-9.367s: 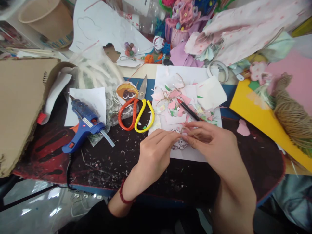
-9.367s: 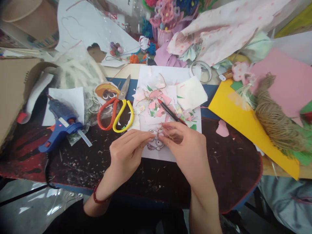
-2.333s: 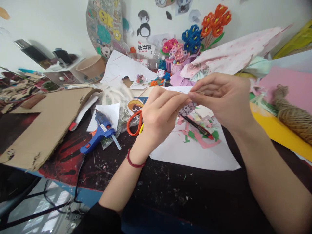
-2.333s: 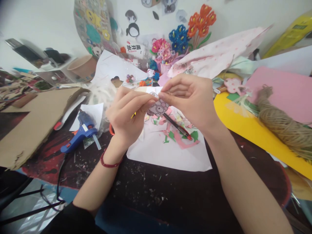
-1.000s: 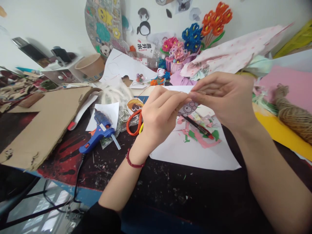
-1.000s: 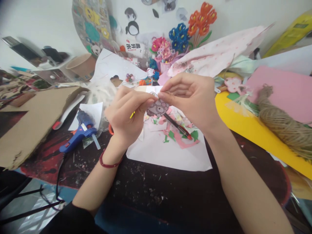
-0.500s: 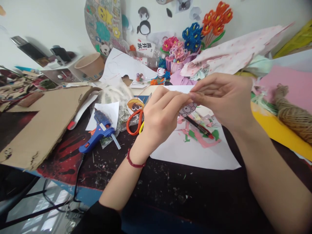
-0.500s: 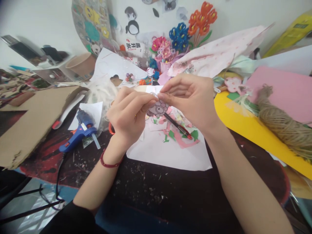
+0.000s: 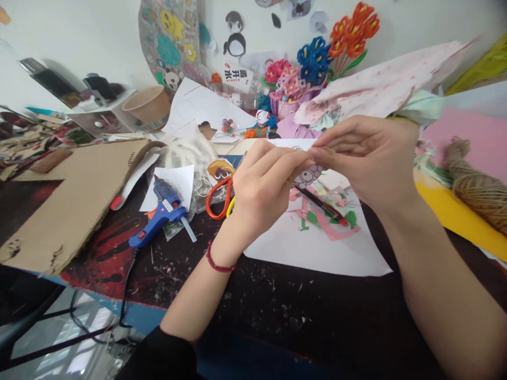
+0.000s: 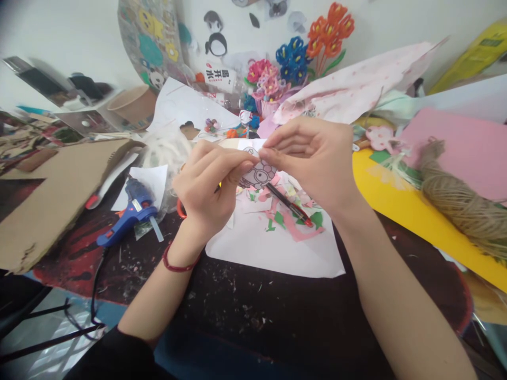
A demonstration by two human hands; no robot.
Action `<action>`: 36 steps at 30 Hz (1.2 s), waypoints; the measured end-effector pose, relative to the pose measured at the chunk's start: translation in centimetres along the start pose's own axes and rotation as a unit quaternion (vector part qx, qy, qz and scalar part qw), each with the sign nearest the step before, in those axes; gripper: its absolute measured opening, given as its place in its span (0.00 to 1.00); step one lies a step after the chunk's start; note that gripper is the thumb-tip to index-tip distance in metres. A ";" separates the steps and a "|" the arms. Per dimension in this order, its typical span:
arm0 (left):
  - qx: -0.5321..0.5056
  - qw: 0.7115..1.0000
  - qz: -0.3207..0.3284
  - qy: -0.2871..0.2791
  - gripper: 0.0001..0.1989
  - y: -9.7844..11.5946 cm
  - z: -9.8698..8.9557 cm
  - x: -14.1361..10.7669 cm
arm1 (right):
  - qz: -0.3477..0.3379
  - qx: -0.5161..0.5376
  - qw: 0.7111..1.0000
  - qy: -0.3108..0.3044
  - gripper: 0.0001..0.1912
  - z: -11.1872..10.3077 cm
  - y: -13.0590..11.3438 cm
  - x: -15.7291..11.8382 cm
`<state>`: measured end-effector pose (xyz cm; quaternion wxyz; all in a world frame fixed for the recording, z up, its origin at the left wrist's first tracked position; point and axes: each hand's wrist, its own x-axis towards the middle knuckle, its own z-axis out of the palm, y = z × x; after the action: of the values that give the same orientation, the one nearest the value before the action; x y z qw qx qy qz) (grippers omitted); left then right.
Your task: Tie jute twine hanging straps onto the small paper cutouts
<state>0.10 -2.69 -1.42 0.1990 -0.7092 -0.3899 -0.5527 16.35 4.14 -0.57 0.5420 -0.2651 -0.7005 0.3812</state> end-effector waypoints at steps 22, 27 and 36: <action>0.026 0.999 -0.024 -0.014 0.09 0.0 -0.1 -0.2 | -0.008 0.029 1.000 -0.003 0.14 -0.1 0.1 0.1; 0.008 1.000 -0.016 0.000 0.08 0.0 -0.1 -0.1 | -0.006 0.017 1.000 -0.002 0.15 -0.1 0.2 0.1; 0.008 1.000 -0.007 0.009 0.08 -0.1 -0.1 0.0 | -0.018 0.023 1.000 -0.005 0.15 -0.2 0.4 0.1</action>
<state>-0.04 -2.69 -1.45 0.2043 -0.7000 -0.3969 -0.5574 16.44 4.53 -0.82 0.5515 -0.2378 -0.6991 0.3882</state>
